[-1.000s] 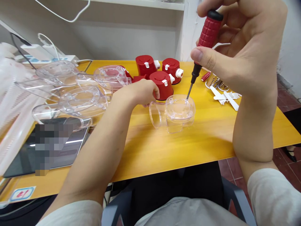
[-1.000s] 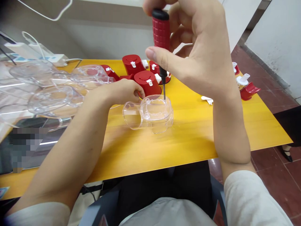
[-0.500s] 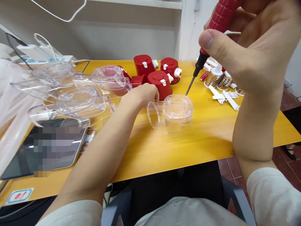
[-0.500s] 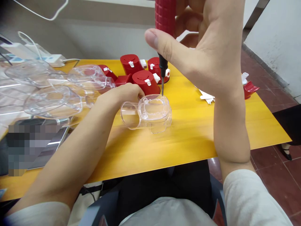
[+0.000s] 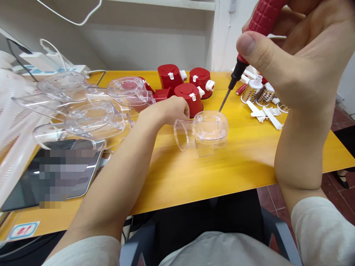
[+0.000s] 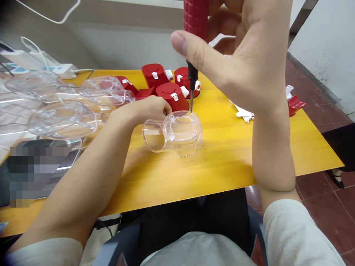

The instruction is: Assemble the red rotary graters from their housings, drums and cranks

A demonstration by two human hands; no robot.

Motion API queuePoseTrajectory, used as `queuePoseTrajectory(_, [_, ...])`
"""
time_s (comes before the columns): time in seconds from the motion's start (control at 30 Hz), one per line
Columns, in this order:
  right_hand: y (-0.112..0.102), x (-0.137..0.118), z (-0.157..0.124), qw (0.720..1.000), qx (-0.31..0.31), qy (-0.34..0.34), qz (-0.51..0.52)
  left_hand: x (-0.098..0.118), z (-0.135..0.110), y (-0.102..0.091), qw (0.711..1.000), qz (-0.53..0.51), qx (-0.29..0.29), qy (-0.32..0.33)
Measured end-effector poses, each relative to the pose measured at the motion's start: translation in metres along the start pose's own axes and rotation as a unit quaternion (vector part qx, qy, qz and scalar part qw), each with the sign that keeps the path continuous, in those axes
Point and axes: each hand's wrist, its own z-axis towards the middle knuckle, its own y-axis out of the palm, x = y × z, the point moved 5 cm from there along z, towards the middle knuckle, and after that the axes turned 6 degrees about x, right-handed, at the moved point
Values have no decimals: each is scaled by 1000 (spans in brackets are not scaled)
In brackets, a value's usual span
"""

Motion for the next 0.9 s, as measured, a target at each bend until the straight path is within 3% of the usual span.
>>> queuePoseTrajectory(0.13, [-2,3,-1,999,29,24,12,26,-17,-26,999,-3,36,-27])
queuePoseTrajectory(0.2, [0,4,0,998,47,34,22,38,-24,-36,993,-101,64,2])
queuePoseTrajectory(0.37, [6,0,3,995,85,9,53,55,-37,-48,940,-306,123,93])
queuePoseTrajectory(0.47, [6,-1,1,991,110,58,57,60,-40,-50,916,-353,139,132])
queuePoseTrajectory(0.57, [6,-6,-1,988,117,72,66,62,-39,-48,904,-382,119,153])
queuePoseTrajectory(0.9, [13,-5,2,991,96,56,69,67,-40,-41,904,-387,102,154])
